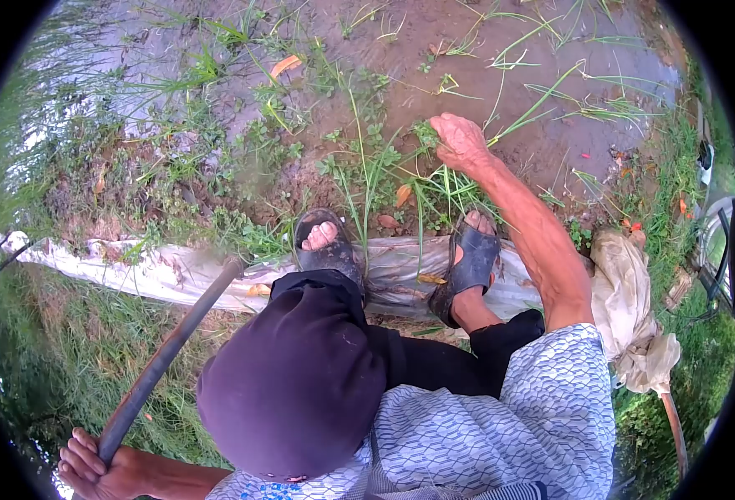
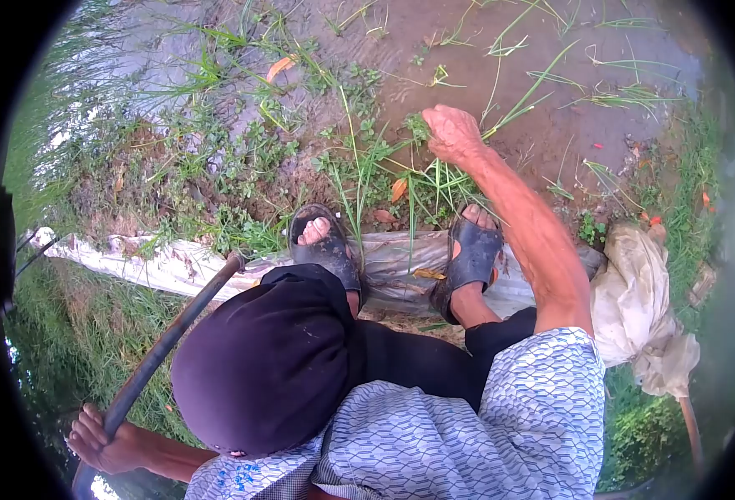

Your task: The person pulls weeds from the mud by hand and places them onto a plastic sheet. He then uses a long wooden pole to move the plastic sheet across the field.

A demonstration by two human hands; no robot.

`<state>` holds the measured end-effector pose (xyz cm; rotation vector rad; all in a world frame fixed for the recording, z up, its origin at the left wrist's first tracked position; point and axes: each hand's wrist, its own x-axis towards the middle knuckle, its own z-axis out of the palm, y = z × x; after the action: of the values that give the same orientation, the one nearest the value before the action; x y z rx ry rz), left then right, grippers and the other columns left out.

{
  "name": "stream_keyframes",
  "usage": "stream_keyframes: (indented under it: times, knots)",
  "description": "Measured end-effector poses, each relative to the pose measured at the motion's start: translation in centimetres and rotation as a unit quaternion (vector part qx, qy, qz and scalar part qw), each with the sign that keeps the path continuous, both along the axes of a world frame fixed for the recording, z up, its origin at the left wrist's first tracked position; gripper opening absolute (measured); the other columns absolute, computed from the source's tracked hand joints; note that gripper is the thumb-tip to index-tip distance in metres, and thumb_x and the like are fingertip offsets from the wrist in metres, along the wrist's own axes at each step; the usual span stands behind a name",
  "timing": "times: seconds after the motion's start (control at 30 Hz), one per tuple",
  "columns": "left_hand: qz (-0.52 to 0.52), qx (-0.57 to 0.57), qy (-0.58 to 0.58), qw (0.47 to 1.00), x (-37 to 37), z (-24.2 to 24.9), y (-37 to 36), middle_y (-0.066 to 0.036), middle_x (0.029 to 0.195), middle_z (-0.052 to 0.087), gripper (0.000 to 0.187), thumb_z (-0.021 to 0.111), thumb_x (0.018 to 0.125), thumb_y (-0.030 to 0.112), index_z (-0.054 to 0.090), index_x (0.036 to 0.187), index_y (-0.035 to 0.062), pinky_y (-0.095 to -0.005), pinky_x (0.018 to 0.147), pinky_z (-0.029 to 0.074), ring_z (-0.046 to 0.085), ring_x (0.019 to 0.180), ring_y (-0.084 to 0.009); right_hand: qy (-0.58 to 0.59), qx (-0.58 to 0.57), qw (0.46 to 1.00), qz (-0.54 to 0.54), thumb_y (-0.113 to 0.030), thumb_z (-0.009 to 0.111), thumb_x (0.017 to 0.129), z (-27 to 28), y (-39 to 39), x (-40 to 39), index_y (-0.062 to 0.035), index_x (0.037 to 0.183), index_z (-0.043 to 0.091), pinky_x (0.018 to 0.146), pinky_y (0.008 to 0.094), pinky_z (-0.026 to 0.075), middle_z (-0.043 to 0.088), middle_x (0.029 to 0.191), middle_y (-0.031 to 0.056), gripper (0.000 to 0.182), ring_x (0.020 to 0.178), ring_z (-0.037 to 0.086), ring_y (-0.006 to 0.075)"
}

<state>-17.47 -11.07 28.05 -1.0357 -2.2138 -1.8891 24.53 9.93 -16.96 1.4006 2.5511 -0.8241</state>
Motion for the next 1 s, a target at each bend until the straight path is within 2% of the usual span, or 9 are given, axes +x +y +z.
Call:
stream_keyframes:
  times: [0.17, 0.23, 0.3, 0.33, 0.43, 0.57, 0.63, 0.67, 1.0]
  knots:
    - [-0.020, 0.025, -0.034, 0.999, -0.5, 0.4, -0.3, 0.001, 0.065, 0.022, 0.030, 0.040, 0.097, 0.003, 0.030, 0.071, 0.0126, -0.0271, 0.067, 0.038, 0.029, 0.057, -0.0104, 0.265, -0.155, 0.910, -0.278, -0.017, 0.063, 0.079, 4.8, 0.0, 0.1, -0.0045, 0.095, 0.059, 0.073, 0.0490, 0.047, 0.062, 0.090, 0.0186, 0.021, 0.089, 0.061, 0.0387]
    - [0.040, -0.005, 0.017, 0.999, -0.2, 0.2, 0.0, 0.001, 0.066, 0.022, 0.030, 0.040, 0.098, 0.002, 0.030, 0.071, 0.0119, -0.0270, 0.066, 0.038, 0.029, 0.057, -0.0101, 0.212, -0.061, 0.965, -0.143, -0.016, 0.059, 0.084, 4.4, 0.9, 0.3, -0.0057, 0.104, 0.059, 0.069, 0.0484, 0.049, 0.064, 0.089, 0.0188, 0.022, 0.084, 0.062, 0.0403]
    - [-0.051, 0.028, -0.036, 0.998, -0.8, 0.4, -0.8, 0.001, 0.067, 0.022, 0.029, 0.040, 0.098, 0.002, 0.030, 0.072, 0.0110, -0.0271, 0.066, 0.039, 0.029, 0.058, -0.0098, 0.172, 0.011, 0.985, -0.025, -0.015, 0.057, 0.086, 4.5, 1.4, -0.9, -0.0060, 0.106, 0.058, 0.067, 0.0484, 0.050, 0.064, 0.086, 0.0190, 0.021, 0.080, 0.063, 0.0413]
    - [-0.096, 0.046, -0.062, 0.992, -0.8, 0.4, -0.7, 0.001, 0.067, 0.022, 0.029, 0.040, 0.098, 0.001, 0.031, 0.072, 0.0105, -0.0272, 0.066, 0.040, 0.030, 0.058, -0.0096, 0.156, 0.035, 0.987, -0.035, -0.015, 0.056, 0.086, 4.2, 1.5, -1.8, -0.0062, 0.105, 0.056, 0.064, 0.0487, 0.051, 0.064, 0.082, 0.0196, 0.021, 0.074, 0.063, 0.0426]
    - [0.043, -0.012, 0.022, 0.999, 0.1, 0.1, 0.1, 0.001, 0.068, 0.024, 0.028, 0.041, 0.098, 0.003, 0.030, 0.073, 0.0108, -0.0275, 0.066, 0.041, 0.030, 0.059, -0.0097, 0.025, -0.023, 0.995, -0.093, -0.014, 0.057, 0.082, 3.4, 2.7, -3.9, -0.0060, 0.098, 0.056, 0.064, 0.0497, 0.051, 0.064, 0.081, 0.0210, 0.018, 0.073, 0.063, 0.0427]
    - [0.044, -0.168, 0.135, 0.975, -1.1, 0.4, -1.8, 0.001, 0.068, 0.025, 0.030, 0.040, 0.100, 0.005, 0.028, 0.073, 0.0119, -0.0282, 0.066, 0.042, 0.030, 0.059, -0.0098, 0.133, -0.044, 0.989, 0.038, -0.015, 0.060, 0.080, 4.3, 2.6, -3.2, -0.0052, 0.090, 0.053, 0.070, 0.0495, 0.050, 0.064, 0.085, 0.0187, 0.015, 0.081, 0.062, 0.0407]
    - [0.011, -0.134, 0.086, 0.987, -1.9, 0.5, -2.3, 0.001, 0.068, 0.025, 0.030, 0.040, 0.100, 0.006, 0.028, 0.073, 0.0122, -0.0279, 0.066, 0.041, 0.030, 0.059, -0.0097, 0.066, -0.030, 0.996, -0.056, -0.013, 0.063, 0.078, 3.6, 3.5, -0.1, -0.0079, 0.097, 0.057, 0.074, 0.0476, 0.049, 0.061, 0.085, 0.0171, 0.020, 0.085, 0.061, 0.0396]
    - [-0.101, 0.046, -0.068, 0.991, -1.1, 0.5, -1.0, 0.001, 0.068, 0.024, 0.030, 0.041, 0.100, 0.005, 0.028, 0.074, 0.0119, -0.0276, 0.068, 0.041, 0.029, 0.059, -0.0093, 0.055, 0.004, 0.994, -0.098, -0.010, 0.064, 0.077, 3.2, 4.2, 1.5, -0.0083, 0.099, 0.057, 0.075, 0.0468, 0.049, 0.062, 0.088, 0.0166, 0.023, 0.087, 0.061, 0.0385]
    - [-0.047, 0.002, -0.043, 0.998, -0.6, 0.6, -0.8, 0.002, 0.068, 0.024, 0.030, 0.037, 0.099, 0.002, 0.026, 0.073, 0.0118, -0.0254, 0.067, 0.039, 0.028, 0.058, -0.0092, 0.174, 0.074, 0.972, -0.142, 0.000, 0.064, 0.076, -2.2, 7.7, 2.1, -0.0163, 0.112, 0.065, 0.078, 0.0420, 0.050, 0.061, 0.090, 0.0124, 0.039, 0.087, 0.062, 0.0334]
